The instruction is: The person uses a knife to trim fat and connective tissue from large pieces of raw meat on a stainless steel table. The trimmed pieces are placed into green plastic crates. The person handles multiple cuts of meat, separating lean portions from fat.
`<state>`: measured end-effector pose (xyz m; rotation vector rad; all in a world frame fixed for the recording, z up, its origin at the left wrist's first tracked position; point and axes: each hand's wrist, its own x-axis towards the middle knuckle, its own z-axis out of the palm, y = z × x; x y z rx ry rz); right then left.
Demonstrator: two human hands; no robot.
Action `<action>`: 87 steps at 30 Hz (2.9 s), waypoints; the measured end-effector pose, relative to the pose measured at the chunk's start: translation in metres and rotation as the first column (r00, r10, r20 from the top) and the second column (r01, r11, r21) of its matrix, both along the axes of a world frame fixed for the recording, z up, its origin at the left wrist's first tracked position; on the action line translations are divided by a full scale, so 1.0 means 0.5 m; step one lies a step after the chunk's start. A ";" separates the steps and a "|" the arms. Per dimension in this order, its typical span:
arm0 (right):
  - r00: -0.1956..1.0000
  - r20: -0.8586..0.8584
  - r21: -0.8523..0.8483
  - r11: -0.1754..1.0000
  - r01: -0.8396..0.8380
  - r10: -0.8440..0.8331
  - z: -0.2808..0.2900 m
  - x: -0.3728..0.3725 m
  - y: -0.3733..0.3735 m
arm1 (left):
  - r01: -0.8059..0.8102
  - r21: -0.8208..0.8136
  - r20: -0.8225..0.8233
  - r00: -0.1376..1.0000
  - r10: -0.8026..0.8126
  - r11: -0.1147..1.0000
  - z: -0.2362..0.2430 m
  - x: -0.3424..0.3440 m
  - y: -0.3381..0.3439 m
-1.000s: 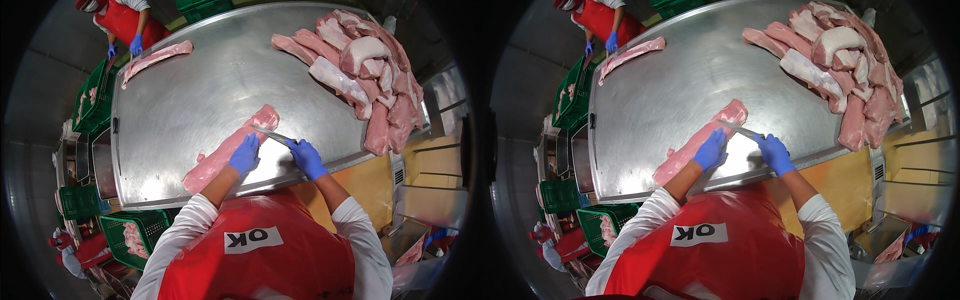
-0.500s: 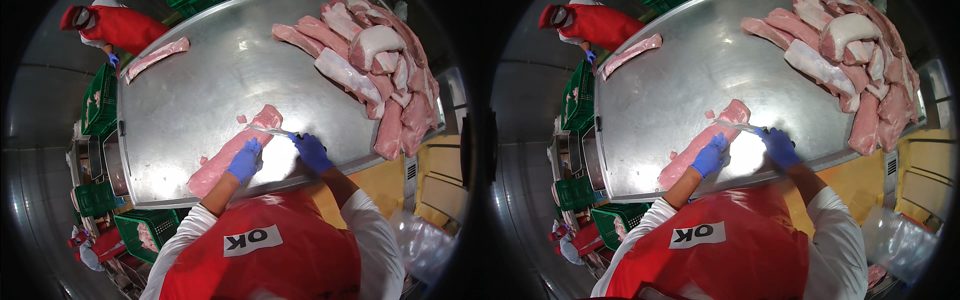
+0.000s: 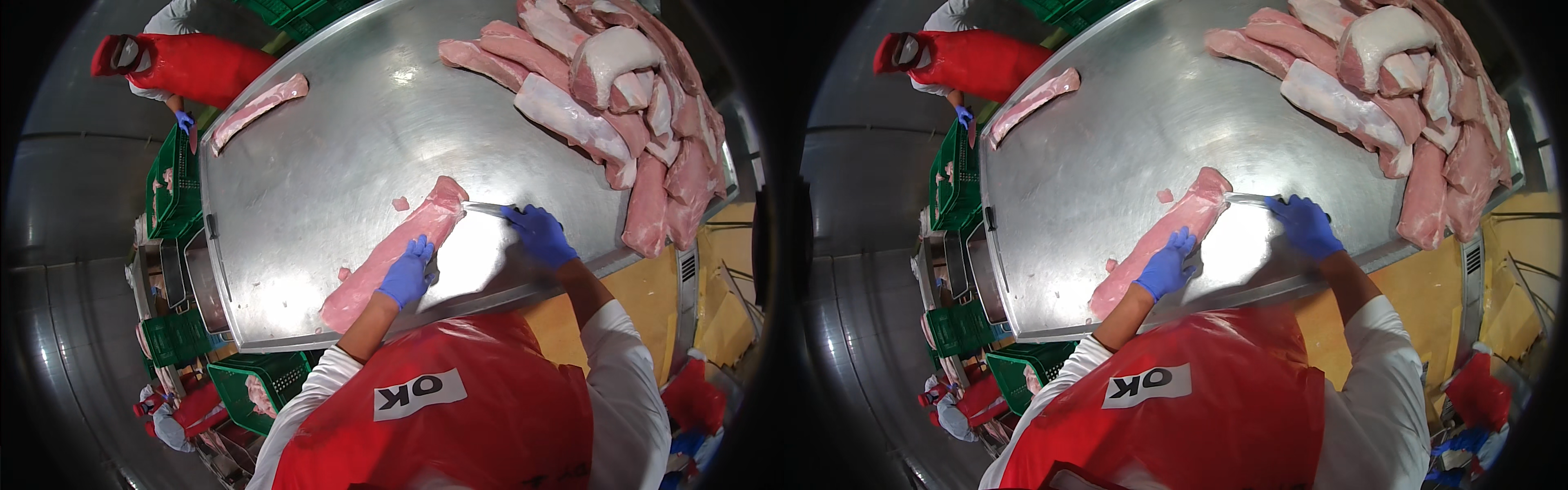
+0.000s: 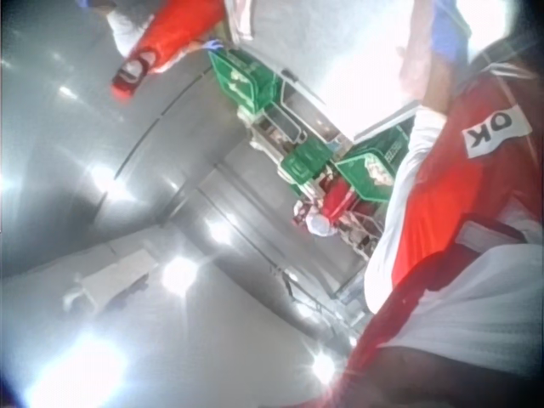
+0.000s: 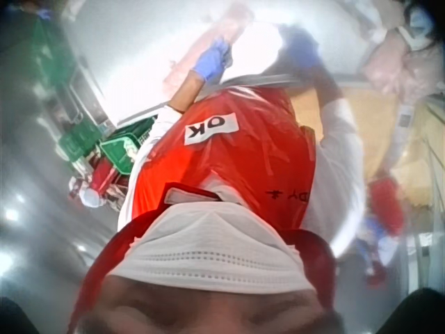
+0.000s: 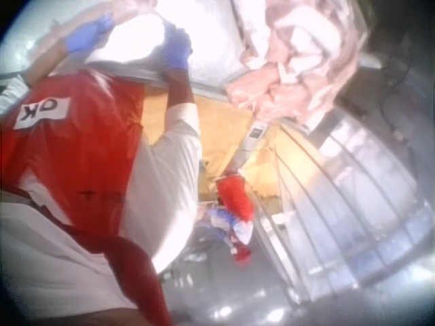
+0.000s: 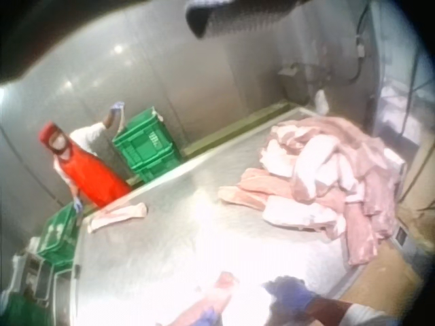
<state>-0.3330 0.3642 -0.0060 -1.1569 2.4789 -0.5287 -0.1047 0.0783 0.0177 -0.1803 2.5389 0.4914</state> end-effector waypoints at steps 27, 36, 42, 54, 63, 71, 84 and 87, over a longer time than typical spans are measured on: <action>0.945 0.098 -0.240 0.914 0.328 -0.313 -0.030 0.146 0.220 | 0.121 -0.016 -0.293 0.948 -0.120 0.992 -0.036 -0.360 -0.119; 0.984 -0.127 -0.228 0.969 0.095 -0.127 -0.018 0.140 -0.051 | 0.230 0.115 -0.009 0.973 -0.231 0.966 0.016 -0.458 -0.108; 0.987 -0.163 0.056 0.998 0.003 0.006 -0.015 0.103 -0.183 | 0.368 0.043 0.026 0.929 -0.369 0.929 0.020 -0.485 -0.108; 0.994 -0.088 0.031 0.998 -0.063 0.066 0.009 0.009 -0.137 | 0.395 -0.004 -0.012 0.919 -0.395 0.919 0.028 -0.510 -0.100; 0.984 -0.056 -0.271 0.951 0.150 -0.172 -0.066 -0.135 0.086 | 0.253 0.051 -0.197 0.951 -0.239 0.966 0.074 -0.552 -0.136; 0.976 -0.215 -0.382 0.919 -0.102 0.019 -0.015 -0.003 -0.058 | 0.151 0.062 -0.224 0.965 -0.133 0.987 0.153 -0.563 -0.131; 0.910 -0.065 -0.279 0.883 0.378 -0.410 -0.020 -0.148 0.190 | -0.348 0.490 -0.392 0.731 0.558 0.799 0.167 -0.400 -0.215; 0.873 0.232 -0.371 0.790 0.488 -0.430 -0.055 -0.097 0.204 | -0.539 0.740 -0.051 0.551 0.833 0.402 0.078 -0.240 -0.230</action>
